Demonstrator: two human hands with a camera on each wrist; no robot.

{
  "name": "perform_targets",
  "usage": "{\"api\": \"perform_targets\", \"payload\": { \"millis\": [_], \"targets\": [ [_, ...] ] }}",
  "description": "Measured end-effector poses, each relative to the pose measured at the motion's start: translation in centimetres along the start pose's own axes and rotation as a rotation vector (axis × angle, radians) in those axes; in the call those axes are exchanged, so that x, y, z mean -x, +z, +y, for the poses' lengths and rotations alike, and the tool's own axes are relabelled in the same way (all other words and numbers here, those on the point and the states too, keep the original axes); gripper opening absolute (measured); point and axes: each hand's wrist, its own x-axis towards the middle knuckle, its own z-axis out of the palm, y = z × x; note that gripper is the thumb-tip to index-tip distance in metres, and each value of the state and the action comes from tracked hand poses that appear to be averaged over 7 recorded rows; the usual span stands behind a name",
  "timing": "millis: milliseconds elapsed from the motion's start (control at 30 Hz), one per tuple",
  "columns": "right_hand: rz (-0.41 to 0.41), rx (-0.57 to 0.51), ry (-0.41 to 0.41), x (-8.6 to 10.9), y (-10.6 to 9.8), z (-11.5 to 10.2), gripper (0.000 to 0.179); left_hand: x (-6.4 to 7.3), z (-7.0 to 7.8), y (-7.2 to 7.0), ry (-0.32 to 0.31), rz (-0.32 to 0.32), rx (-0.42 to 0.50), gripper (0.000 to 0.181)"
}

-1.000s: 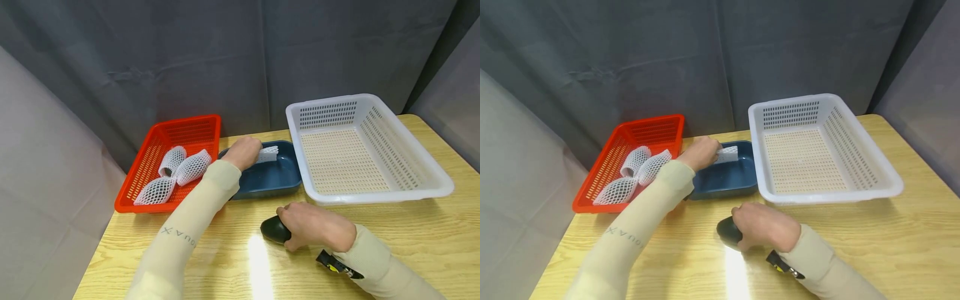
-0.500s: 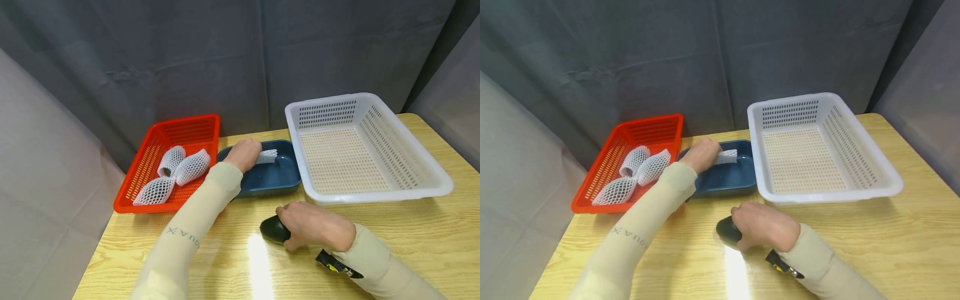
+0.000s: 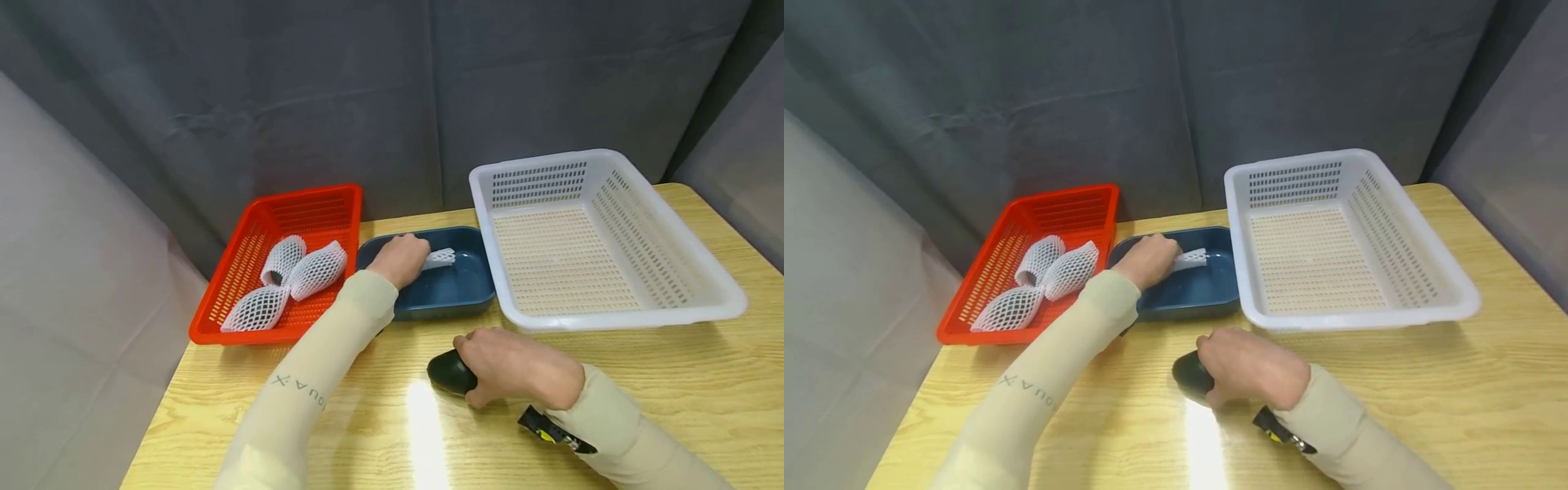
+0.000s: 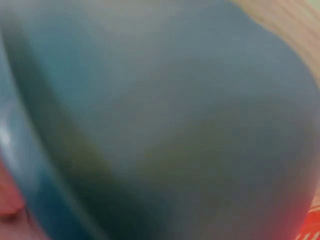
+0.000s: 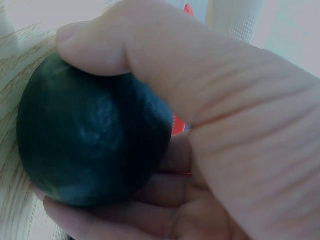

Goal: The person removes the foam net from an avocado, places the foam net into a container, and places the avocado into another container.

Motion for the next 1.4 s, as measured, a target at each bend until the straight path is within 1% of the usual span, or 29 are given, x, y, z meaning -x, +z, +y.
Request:
{"api": "perform_targets", "payload": {
  "millis": [67,267,400,667,867,1033,1233,1400],
  "targets": [
    [-0.003,0.002,0.002,0.0,-0.1,0.1,0.042,0.0,0.2,0.1,0.003,-0.023,0.002,0.024],
    [-0.009,0.006,0.007,0.0,-0.2,0.1,0.042,0.2,0.8,0.2,0.016,-0.123,-0.019,0.026],
    [-0.002,0.005,0.001,0.0,-0.2,0.0,0.042,0.4,0.9,0.3,0.031,-0.159,-0.045,0.025],
    [-0.008,0.004,-0.003,0.0,-0.3,0.0,0.043,0.8,0.6,0.3,0.052,-0.176,-0.024,0.024],
    [-0.005,-0.002,-0.008,0.0,-0.3,0.1,0.042,1.0,0.6,0.0,0.075,-0.180,-0.011,0.034],
    [0.005,0.000,-0.019,0.1,-0.3,0.2,0.040,1.2,0.6,-0.4,0.083,-0.176,-0.007,0.040],
    [0.020,0.010,-0.037,0.1,-0.4,0.1,0.038,1.7,0.6,-0.9,0.092,-0.167,0.000,0.042],
    [0.012,-0.003,-0.035,0.2,-0.6,0.1,0.037,2.0,0.6,-1.5,0.099,-0.159,0.008,0.042]
  ]
}}
